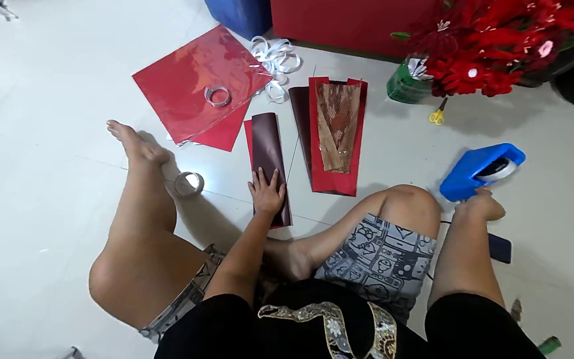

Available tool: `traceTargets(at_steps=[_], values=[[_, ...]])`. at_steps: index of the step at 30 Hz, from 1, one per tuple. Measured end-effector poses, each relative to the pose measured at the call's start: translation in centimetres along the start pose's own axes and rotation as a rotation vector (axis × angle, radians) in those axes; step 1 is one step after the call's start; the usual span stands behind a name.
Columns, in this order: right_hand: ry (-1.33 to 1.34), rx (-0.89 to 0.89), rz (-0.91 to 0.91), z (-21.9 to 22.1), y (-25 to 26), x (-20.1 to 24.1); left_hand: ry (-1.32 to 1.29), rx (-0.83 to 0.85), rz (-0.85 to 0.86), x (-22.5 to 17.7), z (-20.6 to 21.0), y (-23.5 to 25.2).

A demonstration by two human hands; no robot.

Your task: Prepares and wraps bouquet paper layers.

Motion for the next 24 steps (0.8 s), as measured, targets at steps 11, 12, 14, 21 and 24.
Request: traceTargets(at_steps=[11, 12, 14, 21, 24], values=[[0.091, 0.092, 0.086, -0.1, 0.8, -1.4, -0.007, 0.015, -0.001, 0.0, 0.1, 0.1], [0.097, 0.108, 0.07, -0.2, 1.0, -1.8, -0.01, 0.01, 0.001, 0.1, 0.1, 0.1], [0.092, 0.131, 0.025, -0.3, 1.2, -2.1, -0.004, 0.001, 0.004, 0.0, 0.1, 0.2], [0.006, 0.121, -0.108, -0.4, 1.0, -2.2, 0.002, 0.007, 0.003, 0.0, 0.1, 0.2], [-0.018, 0.148, -0.173, -0.3, 1.9, -2.8, -0.011, -0.007, 0.009, 0.0, 0.0, 0.1]])
Point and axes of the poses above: each hand's wrist, its own y-axis towards the middle knuckle, its own z-axis out of the palm, x = y × z, the point moved 3 cm from there along y, towards the middle knuckle, and after that the axes turned 6 degrees about -x, right-handed, at the moved point
